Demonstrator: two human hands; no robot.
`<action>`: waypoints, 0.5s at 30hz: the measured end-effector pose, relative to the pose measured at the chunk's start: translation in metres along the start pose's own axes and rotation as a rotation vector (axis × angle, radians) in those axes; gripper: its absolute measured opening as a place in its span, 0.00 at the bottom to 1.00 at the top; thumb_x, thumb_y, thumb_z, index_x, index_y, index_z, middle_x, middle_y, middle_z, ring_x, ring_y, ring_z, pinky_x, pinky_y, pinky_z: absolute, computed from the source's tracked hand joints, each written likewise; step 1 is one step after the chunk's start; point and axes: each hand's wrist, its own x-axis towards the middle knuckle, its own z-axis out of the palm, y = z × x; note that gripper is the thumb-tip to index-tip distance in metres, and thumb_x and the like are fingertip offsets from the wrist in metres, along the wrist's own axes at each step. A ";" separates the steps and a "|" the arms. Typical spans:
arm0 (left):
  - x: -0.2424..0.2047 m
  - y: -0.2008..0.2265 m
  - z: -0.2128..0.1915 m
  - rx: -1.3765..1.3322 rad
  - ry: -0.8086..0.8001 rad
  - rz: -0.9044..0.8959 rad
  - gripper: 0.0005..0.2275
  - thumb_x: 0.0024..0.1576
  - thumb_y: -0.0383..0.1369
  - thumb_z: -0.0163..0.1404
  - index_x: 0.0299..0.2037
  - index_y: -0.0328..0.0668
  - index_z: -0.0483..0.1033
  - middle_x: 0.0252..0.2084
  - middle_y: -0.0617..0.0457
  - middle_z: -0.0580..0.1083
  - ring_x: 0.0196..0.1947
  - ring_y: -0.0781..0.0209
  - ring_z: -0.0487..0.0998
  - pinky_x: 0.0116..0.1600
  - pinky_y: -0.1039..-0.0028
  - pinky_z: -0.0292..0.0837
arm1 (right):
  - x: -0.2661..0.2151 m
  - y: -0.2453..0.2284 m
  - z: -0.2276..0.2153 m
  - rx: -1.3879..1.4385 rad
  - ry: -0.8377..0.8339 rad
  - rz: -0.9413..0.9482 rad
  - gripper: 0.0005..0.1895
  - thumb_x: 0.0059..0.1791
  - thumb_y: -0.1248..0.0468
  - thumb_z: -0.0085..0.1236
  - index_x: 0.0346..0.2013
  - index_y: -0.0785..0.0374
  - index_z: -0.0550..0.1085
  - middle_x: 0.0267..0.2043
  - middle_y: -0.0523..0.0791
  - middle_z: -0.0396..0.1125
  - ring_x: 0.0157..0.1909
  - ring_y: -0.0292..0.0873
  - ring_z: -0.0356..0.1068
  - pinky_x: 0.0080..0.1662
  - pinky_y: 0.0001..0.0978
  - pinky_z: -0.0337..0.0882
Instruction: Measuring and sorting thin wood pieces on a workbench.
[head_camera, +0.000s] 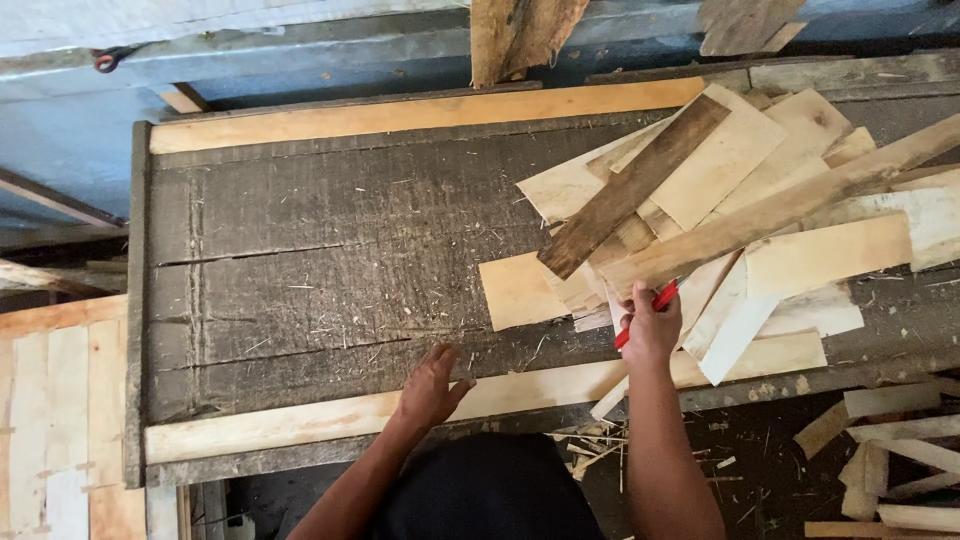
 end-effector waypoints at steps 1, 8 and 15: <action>0.000 0.003 -0.001 0.000 -0.005 0.002 0.29 0.52 0.42 0.62 0.60 0.34 0.70 0.64 0.38 0.68 0.60 0.38 0.72 0.62 0.51 0.68 | -0.003 -0.001 -0.001 -0.001 0.005 0.001 0.13 0.53 0.63 0.61 0.49 0.57 0.69 0.39 0.41 0.72 0.32 0.35 0.72 0.24 0.25 0.62; 0.002 0.003 0.015 -0.088 -0.023 0.020 0.27 0.54 0.41 0.61 0.59 0.32 0.70 0.63 0.38 0.69 0.59 0.38 0.73 0.60 0.54 0.71 | -0.013 -0.002 -0.032 -0.457 -0.122 0.045 0.13 0.55 0.57 0.58 0.48 0.61 0.74 0.41 0.47 0.74 0.35 0.40 0.75 0.27 0.27 0.69; -0.013 -0.006 0.024 0.123 -0.092 0.066 0.31 0.52 0.41 0.62 0.63 0.35 0.67 0.68 0.41 0.64 0.72 0.40 0.58 0.73 0.55 0.56 | -0.014 0.005 -0.132 -1.314 -0.031 0.039 0.19 0.52 0.58 0.57 0.56 0.61 0.73 0.46 0.53 0.75 0.42 0.52 0.78 0.50 0.51 0.76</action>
